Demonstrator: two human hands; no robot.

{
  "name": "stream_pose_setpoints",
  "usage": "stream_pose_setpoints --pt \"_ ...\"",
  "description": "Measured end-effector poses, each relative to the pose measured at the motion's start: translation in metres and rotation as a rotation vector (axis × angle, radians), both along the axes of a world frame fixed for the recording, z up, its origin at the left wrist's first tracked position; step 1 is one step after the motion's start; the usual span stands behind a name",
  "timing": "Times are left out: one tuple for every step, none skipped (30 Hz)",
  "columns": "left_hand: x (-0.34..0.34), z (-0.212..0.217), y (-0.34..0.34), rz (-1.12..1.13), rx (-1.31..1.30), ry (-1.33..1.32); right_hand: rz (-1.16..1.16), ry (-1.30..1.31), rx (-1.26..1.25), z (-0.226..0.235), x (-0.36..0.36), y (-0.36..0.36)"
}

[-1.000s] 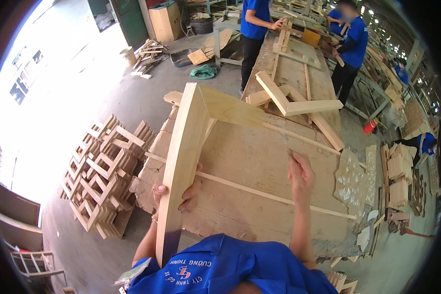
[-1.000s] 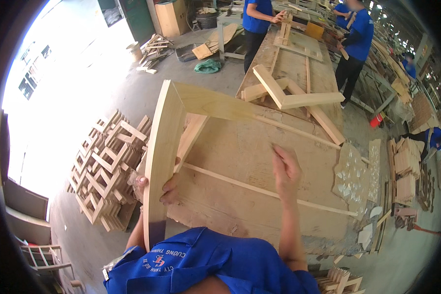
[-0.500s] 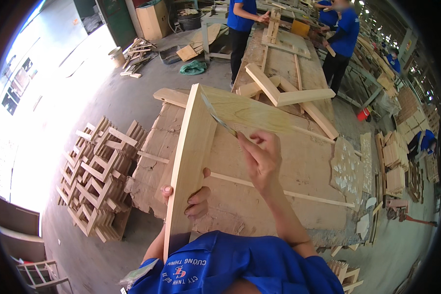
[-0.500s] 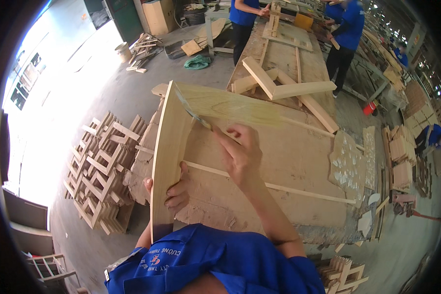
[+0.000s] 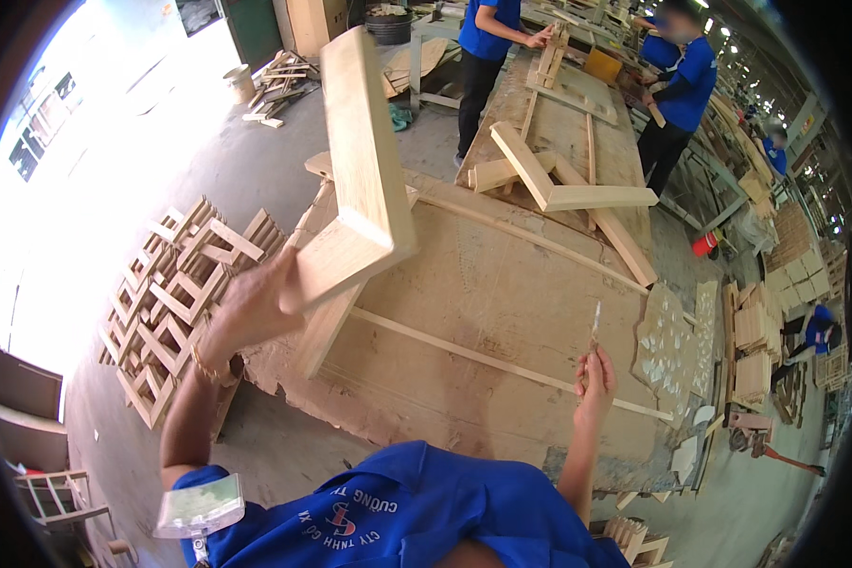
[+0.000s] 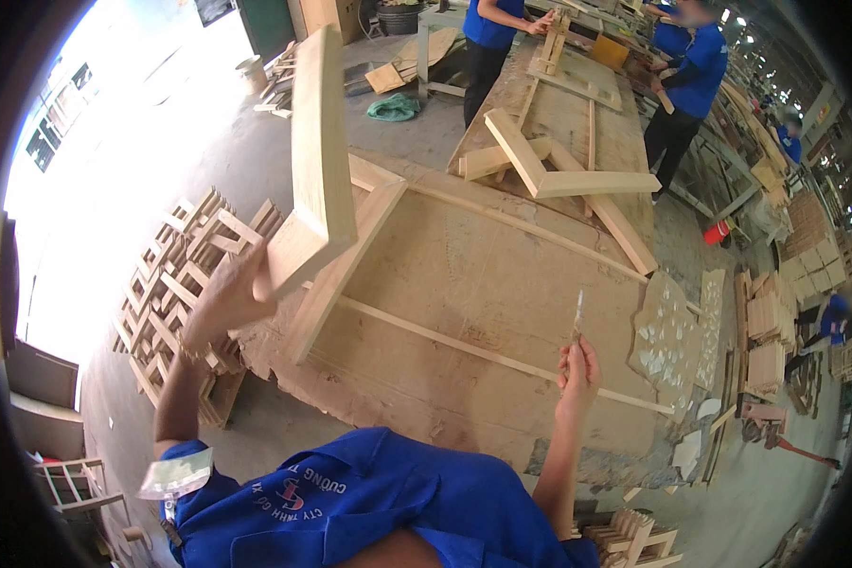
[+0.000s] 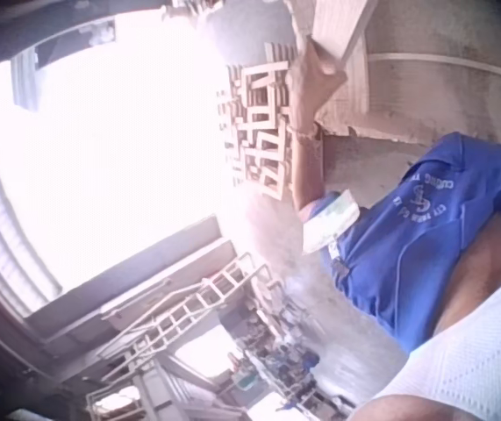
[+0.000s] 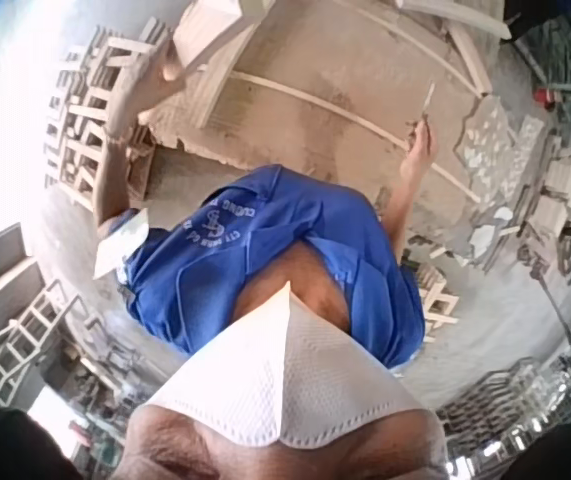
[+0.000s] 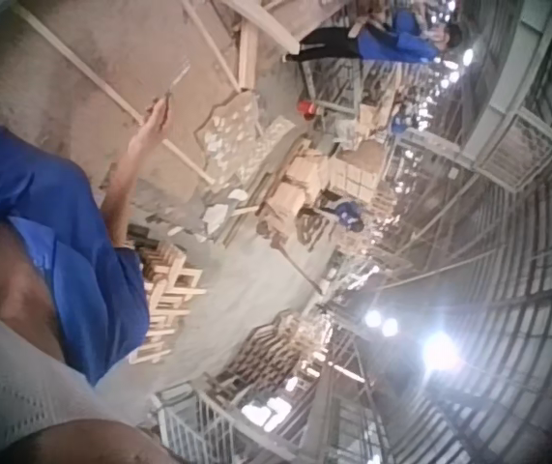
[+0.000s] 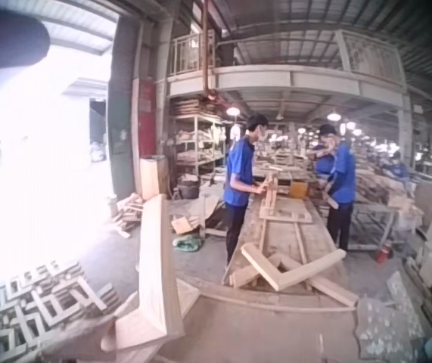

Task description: The person repeatedly picks up L-shaped wooden frames from a workbench, uses a small metal tool to scrape or smooth the edges, and stacks the finished frames on a nearby pile. The process is repeated multiple times in a factory setting.

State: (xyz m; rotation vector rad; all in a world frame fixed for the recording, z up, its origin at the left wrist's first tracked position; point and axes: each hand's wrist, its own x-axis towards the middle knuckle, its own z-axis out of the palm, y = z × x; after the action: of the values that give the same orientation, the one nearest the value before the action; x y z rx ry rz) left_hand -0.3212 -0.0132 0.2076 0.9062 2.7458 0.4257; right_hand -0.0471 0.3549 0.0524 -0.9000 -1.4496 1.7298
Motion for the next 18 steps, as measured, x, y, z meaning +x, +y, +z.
stream_pose_setpoints --pt "-0.009 0.002 -0.001 0.004 -0.042 0.075 -0.009 0.006 -0.021 -0.002 0.004 0.002" --pt "-0.02 -0.002 0.0 0.054 -0.015 0.094 -0.021 0.014 -0.042 -0.002 0.007 0.003" --pt "-0.035 -0.008 -0.005 -0.051 0.004 0.167 -0.031 0.022 -0.065 -0.002 0.009 0.003" --pt "-0.053 -0.016 -0.013 -0.157 0.021 0.242 -0.035 0.015 -0.076 -0.002 0.009 0.002" --pt "-0.071 -0.027 -0.019 -0.266 0.039 0.318 -0.043 0.008 -0.087 -0.001 0.008 0.001" --pt "-0.087 -0.041 -0.024 -0.297 -0.001 0.361 -0.045 0.005 -0.1 -0.002 0.005 0.0" --pt "-0.101 -0.057 -0.028 -0.325 -0.044 0.403 -0.025 0.011 -0.11 -0.003 0.002 -0.001" --pt "-0.112 -0.071 -0.027 -0.362 -0.081 0.44 -0.014 0.011 -0.115 -0.005 0.001 -0.001" --pt "-0.119 -0.078 -0.02 -0.429 -0.099 0.481 -0.009 0.01 -0.117 -0.006 0.0 0.0" --pt "-0.126 -0.085 -0.014 -0.496 -0.118 0.523 -0.017 0.007 -0.108 -0.006 0.0 0.001" --pt "-0.133 -0.089 -0.007 -0.564 -0.139 0.564 -0.026 0.003 -0.102 -0.008 0.0 0.0" --pt "-0.14 -0.094 0.0 -0.608 -0.158 0.545 -0.036 -0.001 -0.096 -0.009 0.001 0.0" --pt "-0.149 -0.098 0.008 -0.653 -0.178 0.526 -0.06 -0.012 -0.1 -0.009 0.001 0.001" --pt "-0.158 -0.104 0.014 -0.698 -0.202 0.504 -0.082 -0.024 -0.109 -0.01 0.0 0.0" --pt "-0.169 -0.11 0.018 -0.723 -0.244 0.545 -0.104 -0.034 -0.122 -0.011 0.001 -0.001" --pt "-0.179 -0.117 0.021 -0.75 -0.286 0.585 -0.102 -0.029 -0.127 -0.014 0.001 -0.001" --pt "-0.191 -0.124 0.024 -0.776 -0.327 0.626 -0.099 -0.023 -0.131 -0.018 0.003 0.0" --pt "-0.205 -0.127 0.021 -0.818 -0.578 1.092 -0.087 -0.01 -0.141 -0.022 0.002 0.001"
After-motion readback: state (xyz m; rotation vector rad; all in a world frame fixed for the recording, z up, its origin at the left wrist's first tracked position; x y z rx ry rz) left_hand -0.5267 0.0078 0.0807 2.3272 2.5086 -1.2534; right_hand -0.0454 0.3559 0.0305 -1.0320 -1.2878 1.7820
